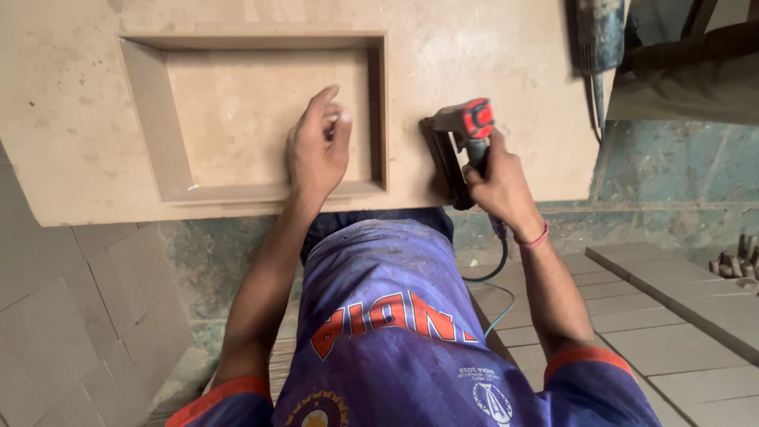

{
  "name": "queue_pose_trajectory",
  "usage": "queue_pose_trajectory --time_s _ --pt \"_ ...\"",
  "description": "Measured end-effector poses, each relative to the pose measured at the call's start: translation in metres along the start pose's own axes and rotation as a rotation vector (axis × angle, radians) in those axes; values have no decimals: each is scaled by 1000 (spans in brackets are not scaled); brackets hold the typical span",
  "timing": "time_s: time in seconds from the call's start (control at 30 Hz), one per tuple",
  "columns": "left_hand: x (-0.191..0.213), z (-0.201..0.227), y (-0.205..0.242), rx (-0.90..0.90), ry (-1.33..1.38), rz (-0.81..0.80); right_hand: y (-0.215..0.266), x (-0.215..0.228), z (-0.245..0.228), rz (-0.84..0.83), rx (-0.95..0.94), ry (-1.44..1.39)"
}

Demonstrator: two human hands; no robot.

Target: The person assembles small wooden boxes by applying glue to the edges of cut pieces and fastening them with a pneumatic nail gun. They repeatedly pick up pieces, apply glue, align them, and nail the joints together on a workbench.

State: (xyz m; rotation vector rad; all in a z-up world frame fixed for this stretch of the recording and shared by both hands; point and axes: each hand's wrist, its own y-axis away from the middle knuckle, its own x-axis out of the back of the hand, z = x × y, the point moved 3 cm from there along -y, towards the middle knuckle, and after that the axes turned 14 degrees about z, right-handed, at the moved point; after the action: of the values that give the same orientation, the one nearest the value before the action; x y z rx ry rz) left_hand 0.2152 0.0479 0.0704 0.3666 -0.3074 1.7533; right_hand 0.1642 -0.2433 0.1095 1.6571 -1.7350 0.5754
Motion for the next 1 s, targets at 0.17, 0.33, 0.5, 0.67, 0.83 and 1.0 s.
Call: queue_pose_trajectory --time_s 0.17,0.33,0.5,0.67,0.83,1.0 --pt "-57 12 -43 -185 -303 48 -53 -2 32 -32 -482 -313" --pt "-97 4 -58 -6 -669 -1 -84 -44 63 -117 -889 -1033" --pt "-100 11 -54 -133 -746 172 -86 -79 76 -188 -1167 -1111" --pt "-96 24 -55 -143 -662 154 -91 -88 67 -288 -1163 -1205" --pt "-95 29 -57 -79 -638 143 -89 -79 67 -318 -1194 -1201" --pt "-95 32 -57 -132 -666 153 -89 -85 68 -346 -1212 -1153"
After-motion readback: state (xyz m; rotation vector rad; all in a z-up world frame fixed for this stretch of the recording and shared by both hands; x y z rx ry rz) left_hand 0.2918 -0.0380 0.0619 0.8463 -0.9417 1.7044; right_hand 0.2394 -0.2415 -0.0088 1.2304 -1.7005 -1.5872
